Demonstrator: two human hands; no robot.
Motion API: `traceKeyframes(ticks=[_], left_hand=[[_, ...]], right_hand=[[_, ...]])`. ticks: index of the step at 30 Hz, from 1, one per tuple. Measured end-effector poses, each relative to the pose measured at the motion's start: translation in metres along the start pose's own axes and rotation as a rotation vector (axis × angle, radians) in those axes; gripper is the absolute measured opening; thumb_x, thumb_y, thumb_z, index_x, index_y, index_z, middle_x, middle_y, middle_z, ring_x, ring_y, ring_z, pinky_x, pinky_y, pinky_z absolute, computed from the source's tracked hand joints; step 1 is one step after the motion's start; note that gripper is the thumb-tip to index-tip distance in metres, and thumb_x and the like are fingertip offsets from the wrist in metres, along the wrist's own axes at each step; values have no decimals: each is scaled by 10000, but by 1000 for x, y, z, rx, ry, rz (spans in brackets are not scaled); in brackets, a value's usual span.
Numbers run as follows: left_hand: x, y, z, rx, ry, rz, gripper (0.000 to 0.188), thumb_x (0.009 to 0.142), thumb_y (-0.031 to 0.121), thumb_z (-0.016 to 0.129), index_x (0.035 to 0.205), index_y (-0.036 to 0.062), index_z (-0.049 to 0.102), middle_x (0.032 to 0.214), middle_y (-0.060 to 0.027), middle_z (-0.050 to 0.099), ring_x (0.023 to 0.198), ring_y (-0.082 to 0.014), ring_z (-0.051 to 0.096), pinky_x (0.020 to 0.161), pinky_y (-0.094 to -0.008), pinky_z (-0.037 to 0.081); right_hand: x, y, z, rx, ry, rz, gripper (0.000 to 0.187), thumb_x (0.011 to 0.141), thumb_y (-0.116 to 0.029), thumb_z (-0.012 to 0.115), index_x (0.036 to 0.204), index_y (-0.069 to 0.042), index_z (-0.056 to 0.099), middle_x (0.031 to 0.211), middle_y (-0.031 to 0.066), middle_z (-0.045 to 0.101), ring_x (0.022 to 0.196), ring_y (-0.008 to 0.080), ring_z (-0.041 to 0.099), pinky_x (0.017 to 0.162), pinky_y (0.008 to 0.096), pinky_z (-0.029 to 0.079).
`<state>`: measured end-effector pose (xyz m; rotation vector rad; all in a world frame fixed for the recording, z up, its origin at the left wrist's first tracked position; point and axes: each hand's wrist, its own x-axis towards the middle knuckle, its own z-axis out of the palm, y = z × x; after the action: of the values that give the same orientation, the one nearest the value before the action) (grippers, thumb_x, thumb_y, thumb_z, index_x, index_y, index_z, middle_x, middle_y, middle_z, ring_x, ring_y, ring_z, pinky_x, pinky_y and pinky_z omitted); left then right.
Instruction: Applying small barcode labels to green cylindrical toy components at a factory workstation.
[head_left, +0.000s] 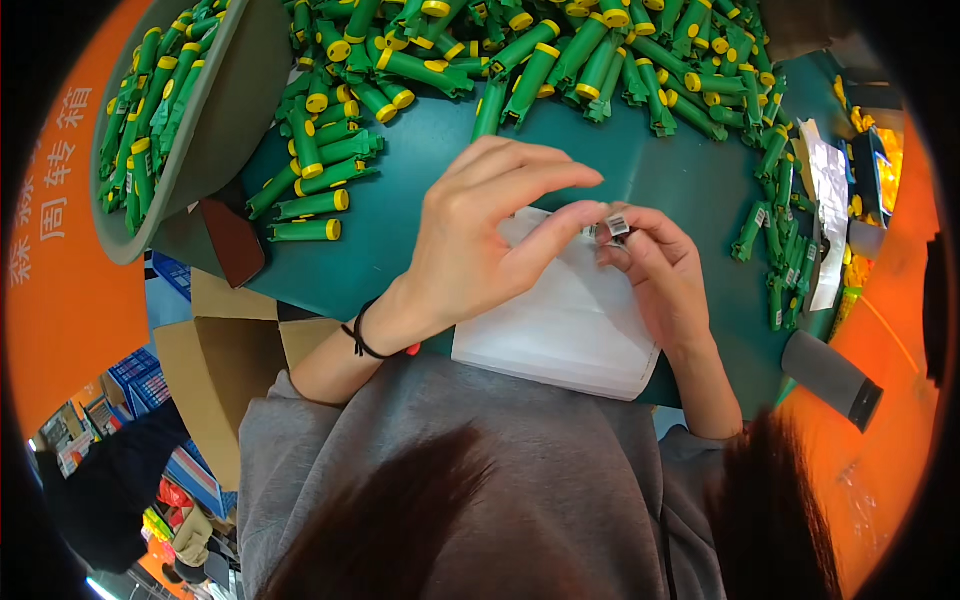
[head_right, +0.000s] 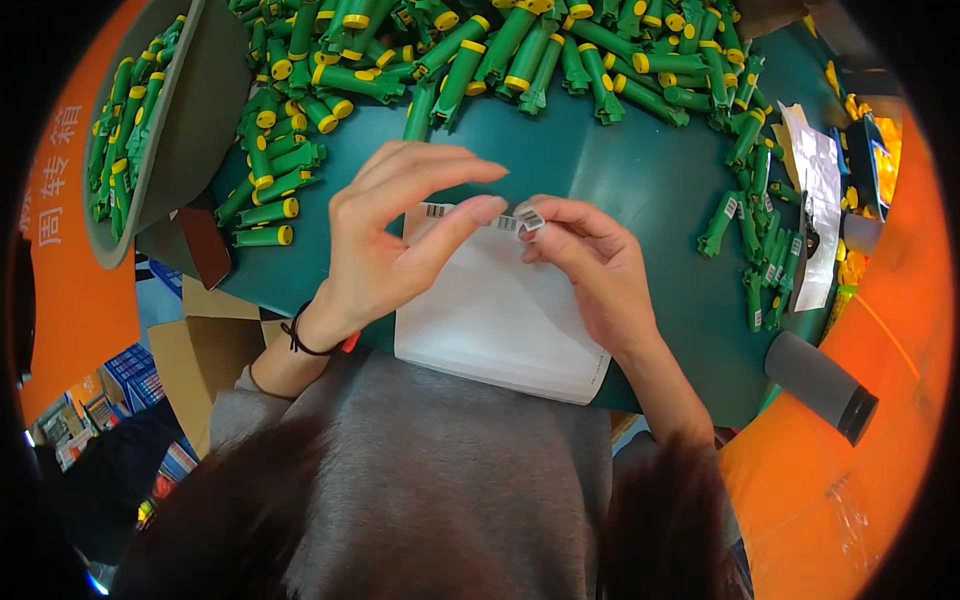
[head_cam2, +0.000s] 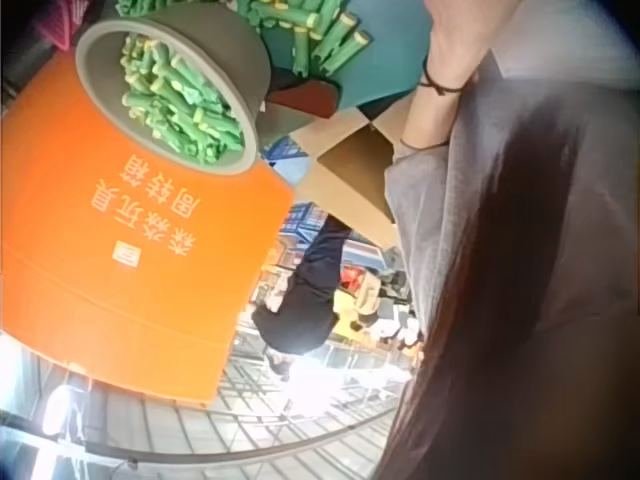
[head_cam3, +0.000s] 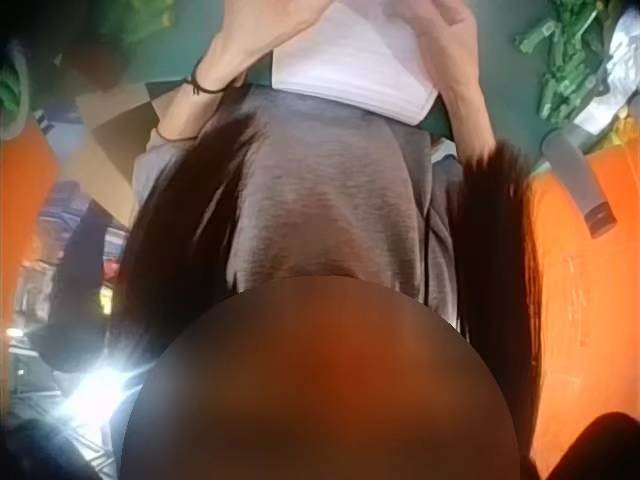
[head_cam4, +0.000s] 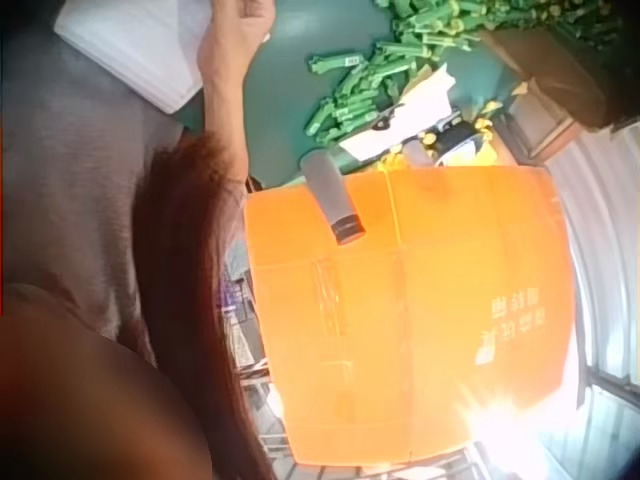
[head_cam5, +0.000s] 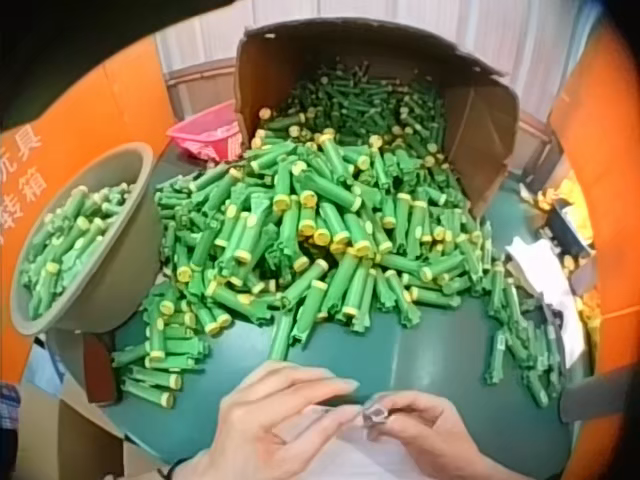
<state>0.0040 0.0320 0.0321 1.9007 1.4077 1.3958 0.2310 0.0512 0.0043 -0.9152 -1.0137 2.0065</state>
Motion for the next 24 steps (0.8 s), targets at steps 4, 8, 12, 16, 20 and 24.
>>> traceKeyframes(ticks=[4, 8, 12, 16, 20, 24], left_hand=[[7, 3, 5, -125, -122, -44, 233, 752, 44, 828, 976, 57, 768, 968, -83, 736, 898, -225, 662, 768, -321, 521], [5, 4, 5, -1, -179, 22, 201, 741, 59, 837, 928, 72, 766, 954, -58, 738, 881, -232, 660, 769, -323, 523], [9, 7, 0, 51, -199, 43, 191, 741, 71, 837, 918, 81, 764, 949, -43, 733, 877, -239, 652, 762, -330, 522], [12, 4, -7, 116, -352, 130, 126, 792, 99, 781, 900, 78, 720, 917, -25, 700, 884, -232, 635, 746, -364, 514], [12, 5, -4, 162, -275, 91, 114, 820, 75, 755, 907, 53, 683, 898, -49, 684, 872, -250, 614, 748, -347, 500], [10, 3, -7, 17, -182, -51, 102, 864, 72, 741, 936, 45, 674, 907, -43, 684, 860, -206, 610, 741, -305, 486]], right_hand=[[-3, -8, 11, -166, 76, -39, 207, 949, -58, 670, 1133, 38, 674, 1117, 114, 685, 959, 180, 662, 857, 313, 549], [-9, -15, 17, -354, 166, -39, 151, 938, -28, 681, 1066, 44, 715, 1052, 104, 709, 913, 163, 677, 843, 290, 552], [-12, -22, 21, -564, 157, -137, 154, 903, -30, 731, 1044, 30, 742, 990, 79, 718, 922, 139, 676, 819, 254, 535], [-8, -29, 23, -759, 93, -165, 167, 890, -53, 747, 1050, -5, 754, 972, 69, 716, 900, 128, 670, 817, 254, 528], [10, -37, 13, -776, 122, -185, 241, 858, -120, 792, 1071, -20, 741, 996, 62, 716, 900, 134, 662, 807, 263, 523], [65, -52, -14, -1333, 515, -634, 387, 827, -179, 824, 1153, -47, 662, 1072, 80, 704, 940, 167, 662, 768, 304, 528]])
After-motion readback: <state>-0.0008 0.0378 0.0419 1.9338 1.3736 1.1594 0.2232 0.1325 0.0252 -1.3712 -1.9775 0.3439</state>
